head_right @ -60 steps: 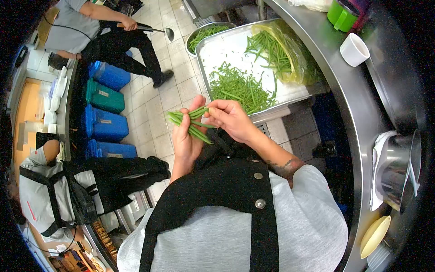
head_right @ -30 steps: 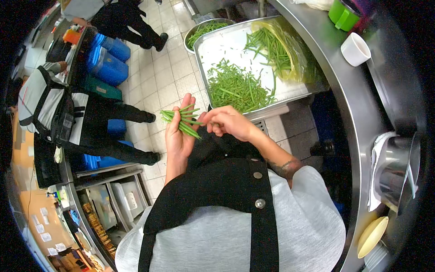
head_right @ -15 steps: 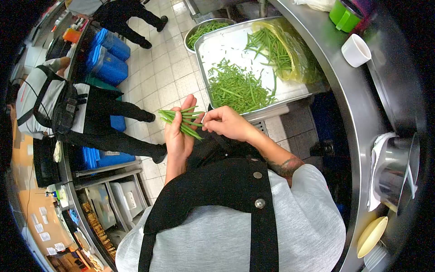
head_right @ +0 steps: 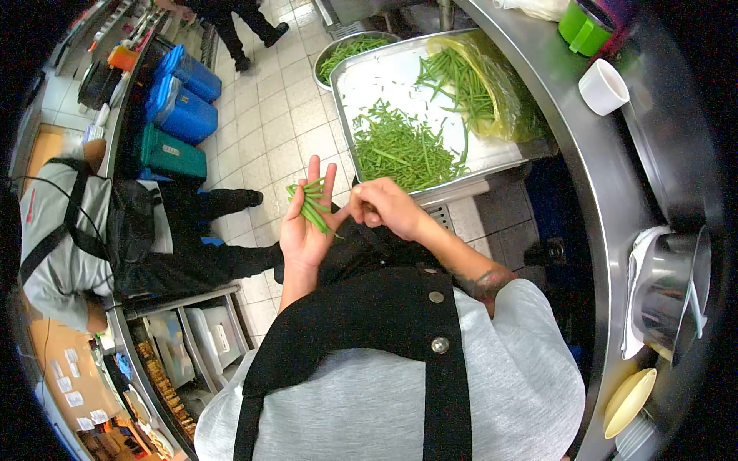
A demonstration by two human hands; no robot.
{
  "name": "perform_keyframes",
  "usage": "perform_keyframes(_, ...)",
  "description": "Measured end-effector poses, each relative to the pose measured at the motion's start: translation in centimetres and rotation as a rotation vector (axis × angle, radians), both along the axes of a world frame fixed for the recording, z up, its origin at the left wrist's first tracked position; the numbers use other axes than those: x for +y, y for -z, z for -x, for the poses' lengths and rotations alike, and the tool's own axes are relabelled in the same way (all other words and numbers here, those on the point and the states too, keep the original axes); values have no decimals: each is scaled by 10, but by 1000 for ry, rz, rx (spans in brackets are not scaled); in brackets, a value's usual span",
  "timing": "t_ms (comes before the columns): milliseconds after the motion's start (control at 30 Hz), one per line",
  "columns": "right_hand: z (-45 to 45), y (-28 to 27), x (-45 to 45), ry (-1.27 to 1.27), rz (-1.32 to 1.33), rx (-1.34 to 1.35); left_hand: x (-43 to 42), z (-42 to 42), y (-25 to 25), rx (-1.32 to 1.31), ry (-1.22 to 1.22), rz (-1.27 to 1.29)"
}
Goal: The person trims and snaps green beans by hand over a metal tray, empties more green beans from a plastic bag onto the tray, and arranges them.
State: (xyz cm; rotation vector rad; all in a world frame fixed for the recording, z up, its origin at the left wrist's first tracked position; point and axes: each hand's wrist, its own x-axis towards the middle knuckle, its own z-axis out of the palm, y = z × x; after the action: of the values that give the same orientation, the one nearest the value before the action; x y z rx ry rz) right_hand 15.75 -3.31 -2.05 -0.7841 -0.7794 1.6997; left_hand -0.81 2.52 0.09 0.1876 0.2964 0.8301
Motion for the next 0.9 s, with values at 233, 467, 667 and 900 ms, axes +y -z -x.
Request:
perform_keyframes(233,20,1,-7,-31,-257,-530,-3,-7,-7,217,-116,-76)
perform_keyframes(467,19,0,-4,4,-343,-775,-6,-5,2,400,-117,-387)
perform_keyframes(667,12,10,4,105,-20,20,-10,-10,3,231,-70,-279)
perform_keyframes(900,-10,-1,8,126,63,322,-5,-5,6,220,-79,-179)
